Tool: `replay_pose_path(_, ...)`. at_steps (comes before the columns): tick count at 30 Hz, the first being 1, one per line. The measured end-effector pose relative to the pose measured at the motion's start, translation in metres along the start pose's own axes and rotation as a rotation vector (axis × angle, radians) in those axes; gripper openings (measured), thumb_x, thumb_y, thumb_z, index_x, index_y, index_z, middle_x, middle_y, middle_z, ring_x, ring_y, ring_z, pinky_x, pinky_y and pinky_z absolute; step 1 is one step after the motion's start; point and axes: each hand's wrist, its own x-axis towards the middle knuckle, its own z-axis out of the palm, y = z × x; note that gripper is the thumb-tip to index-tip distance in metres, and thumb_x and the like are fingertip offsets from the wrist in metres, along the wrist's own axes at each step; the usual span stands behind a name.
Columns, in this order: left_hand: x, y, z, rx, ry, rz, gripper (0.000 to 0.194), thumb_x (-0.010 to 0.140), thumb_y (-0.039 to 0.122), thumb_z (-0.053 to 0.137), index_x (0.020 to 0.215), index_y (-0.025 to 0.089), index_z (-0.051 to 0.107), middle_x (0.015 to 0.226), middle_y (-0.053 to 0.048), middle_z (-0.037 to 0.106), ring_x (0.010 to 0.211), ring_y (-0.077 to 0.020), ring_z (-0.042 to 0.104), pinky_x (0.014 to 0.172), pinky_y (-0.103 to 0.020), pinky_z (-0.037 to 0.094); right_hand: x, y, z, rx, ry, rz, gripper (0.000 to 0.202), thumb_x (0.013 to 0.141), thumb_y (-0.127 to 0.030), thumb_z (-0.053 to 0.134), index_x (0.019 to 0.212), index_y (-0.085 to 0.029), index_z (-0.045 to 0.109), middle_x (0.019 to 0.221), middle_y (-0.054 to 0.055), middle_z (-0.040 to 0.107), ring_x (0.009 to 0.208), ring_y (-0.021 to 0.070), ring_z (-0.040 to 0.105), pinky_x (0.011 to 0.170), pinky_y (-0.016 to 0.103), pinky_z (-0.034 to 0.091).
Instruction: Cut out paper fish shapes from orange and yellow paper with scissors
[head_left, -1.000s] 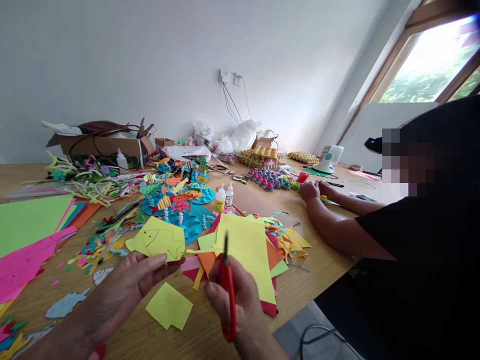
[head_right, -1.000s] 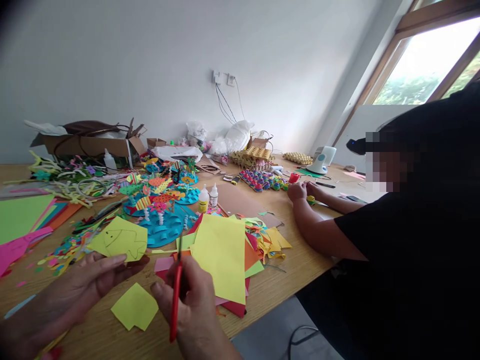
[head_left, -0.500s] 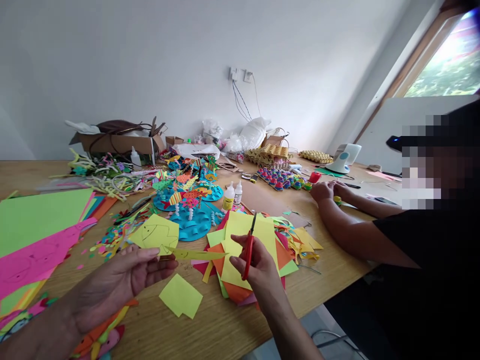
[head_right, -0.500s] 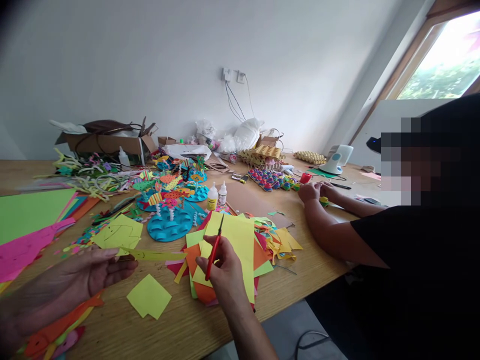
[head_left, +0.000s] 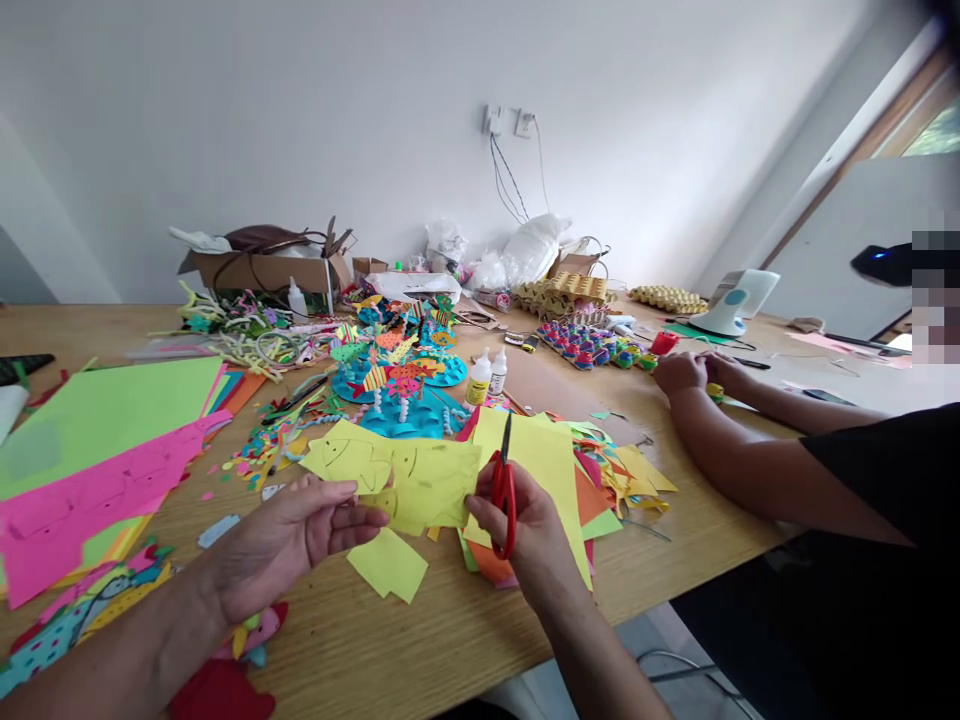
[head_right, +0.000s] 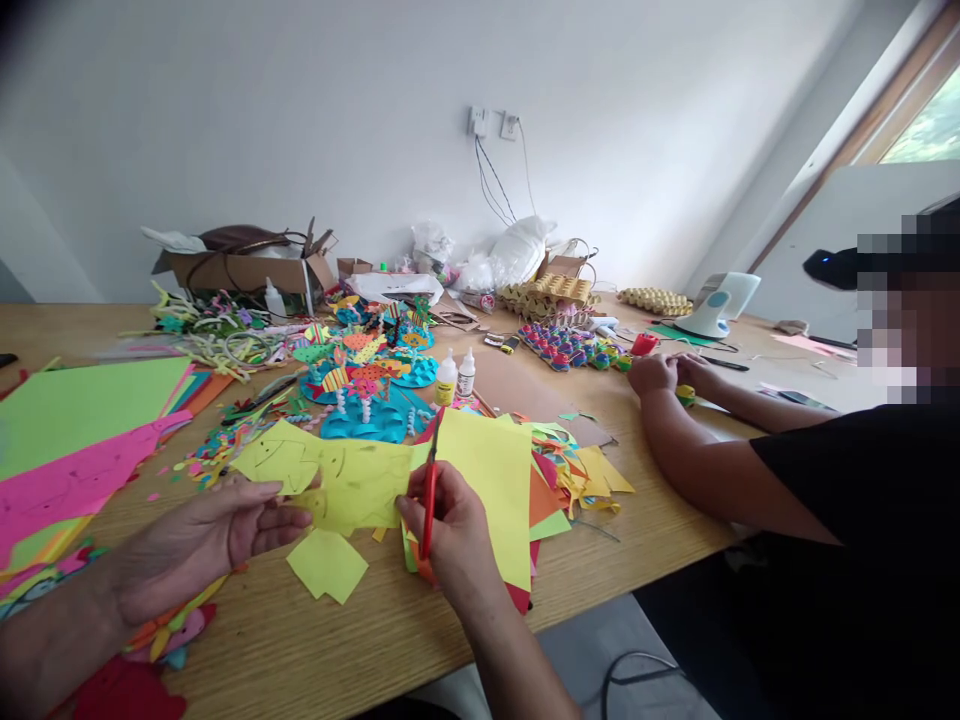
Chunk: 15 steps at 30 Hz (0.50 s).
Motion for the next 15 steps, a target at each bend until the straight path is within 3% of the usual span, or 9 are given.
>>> replay_pose_path(4, 0.009, -0.007, -0.009, 0.333, -0.085, -0.05, 0.012, 0.07, 0.022, 0.068, 0.061, 0.016, 0.064, 0.048, -0.001, 0.065, 0.042, -0.0102, 0.057, 0.037, -0.014, 0.04, 0.002, -0.004, -0.009, -0.055, 0.134, -0.067, 0.02, 0.066, -0.027, 0.07, 0.076, -0.018, 0.055, 0.064, -0.004, 0.05, 0.055, 0.0101, 0.041, 0.05, 0.022, 0.034)
replay_pose_path(9, 0.021, -0.024, -0.024, 0.884, -0.143, -0.11, 0.014, 0.071, 0.03, 0.063, 0.062, 0.019, 0.063, 0.043, 0.003, 0.056, 0.031, -0.0097, 0.045, 0.032, -0.016, 0.029, 0.0, -0.006, -0.015, 0.031, 0.145, -0.039, 0.021, 0.065, -0.026, 0.07, 0.076, -0.018, 0.055, 0.063, -0.005, 0.05, 0.054, 0.0093, 0.042, 0.049, 0.02, 0.034)
replay_pose_path(11, 0.024, -0.027, -0.031, 1.047, -0.184, -0.051, 0.018, 0.073, 0.036, 0.061, 0.064, 0.021, 0.063, 0.047, 0.003, 0.053, 0.035, -0.0111, 0.045, 0.033, -0.018, 0.027, 0.0, -0.005, -0.015, 0.073, 0.126, -0.015, 0.021, 0.066, -0.025, 0.071, 0.078, -0.018, 0.056, 0.062, -0.005, 0.05, 0.053, 0.0084, 0.041, 0.046, 0.019, 0.032)
replay_pose_path(15, 0.031, -0.017, -0.039, 1.37, -0.172, 0.229, 0.032, 0.07, 0.043, 0.064, 0.049, 0.019, 0.056, 0.05, 0.002, 0.05, 0.048, -0.0144, 0.046, 0.044, -0.022, 0.03, 0.003, -0.004, -0.016, 0.148, 0.07, 0.028, 0.022, 0.066, -0.023, 0.071, 0.081, -0.017, 0.056, 0.06, -0.006, 0.049, 0.049, 0.0072, 0.038, 0.043, 0.018, 0.027)
